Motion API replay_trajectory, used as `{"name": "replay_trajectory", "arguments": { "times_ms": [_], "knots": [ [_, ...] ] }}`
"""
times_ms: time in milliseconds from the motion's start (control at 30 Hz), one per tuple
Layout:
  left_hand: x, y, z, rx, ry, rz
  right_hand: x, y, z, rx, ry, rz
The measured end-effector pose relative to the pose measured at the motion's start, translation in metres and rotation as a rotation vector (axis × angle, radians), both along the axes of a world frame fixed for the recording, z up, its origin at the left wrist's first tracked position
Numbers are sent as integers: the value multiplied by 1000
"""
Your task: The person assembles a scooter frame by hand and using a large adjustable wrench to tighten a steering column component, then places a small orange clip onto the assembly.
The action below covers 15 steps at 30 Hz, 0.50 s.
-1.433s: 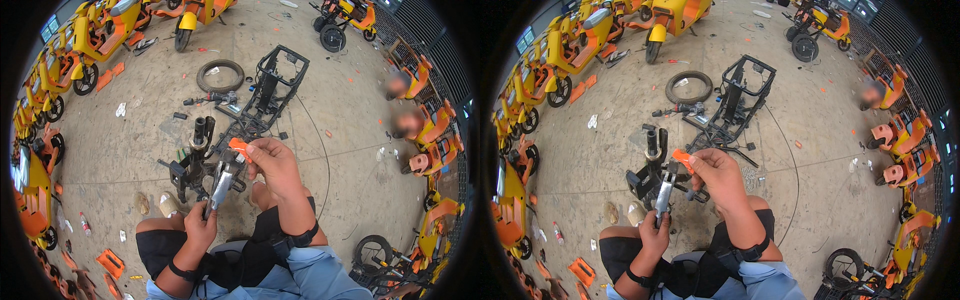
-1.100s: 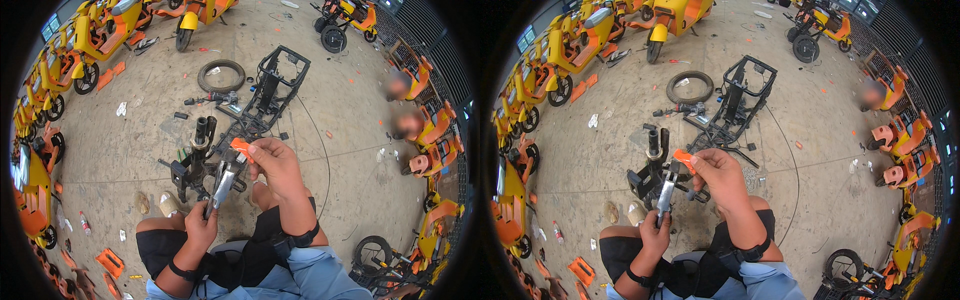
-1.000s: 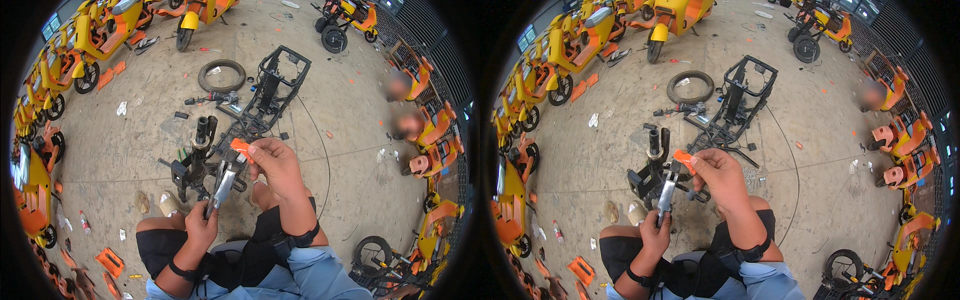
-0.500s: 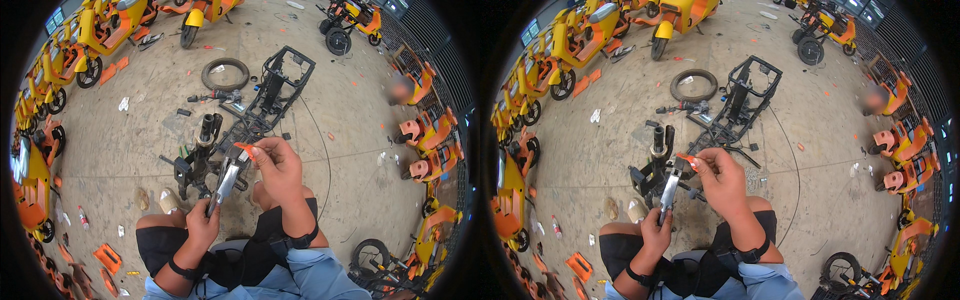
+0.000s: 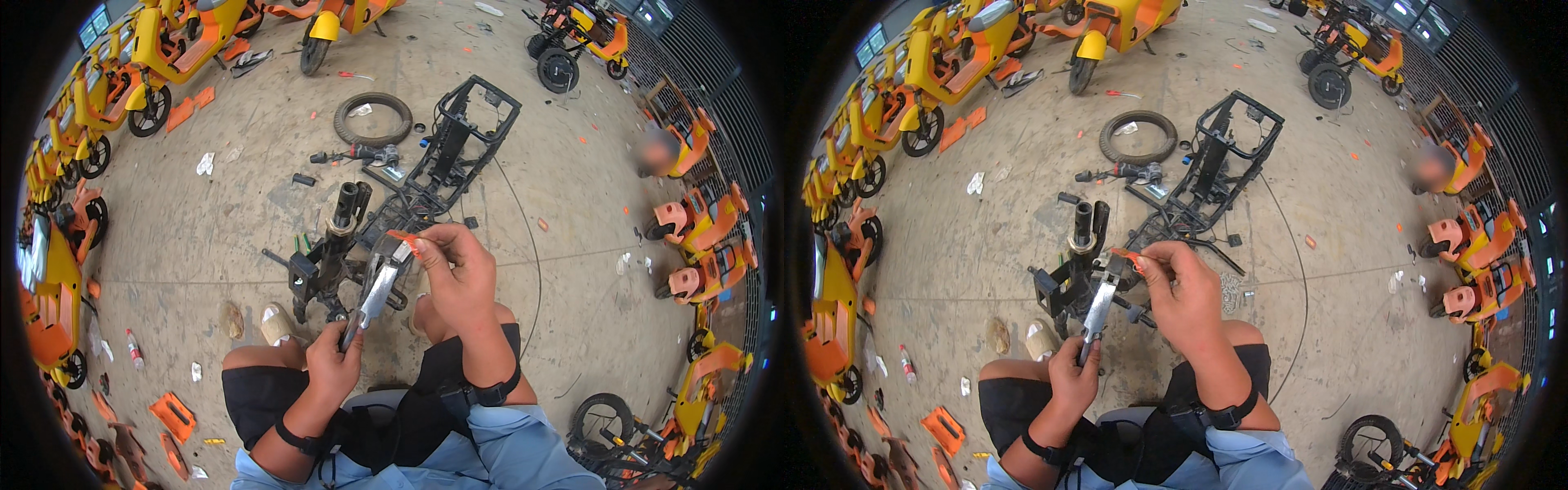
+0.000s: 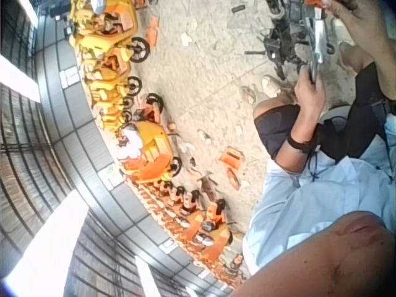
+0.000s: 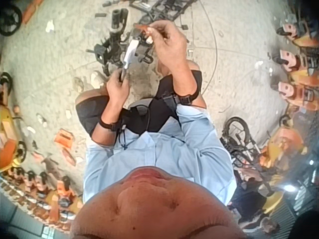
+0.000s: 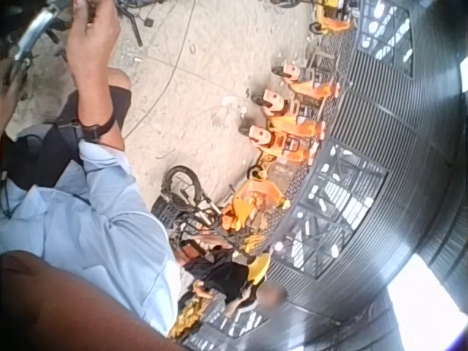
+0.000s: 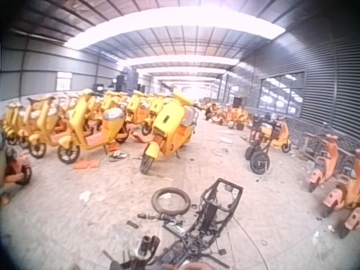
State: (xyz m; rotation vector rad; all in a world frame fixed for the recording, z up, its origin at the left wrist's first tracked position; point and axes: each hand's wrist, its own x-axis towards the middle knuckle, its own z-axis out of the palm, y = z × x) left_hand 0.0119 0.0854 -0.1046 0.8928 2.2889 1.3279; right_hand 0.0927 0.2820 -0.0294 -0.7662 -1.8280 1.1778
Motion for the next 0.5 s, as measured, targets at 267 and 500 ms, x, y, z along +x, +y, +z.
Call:
{"name": "replay_trajectory", "arguments": {
  "times_ms": [267,500],
  "knots": [
    [-1,-1,-3,6,-6,10,-1,-1,6,262,-72,-7],
    [-2,-1,-3,9,-29,32,2,0,4,311,-99,7]
  ]
}}
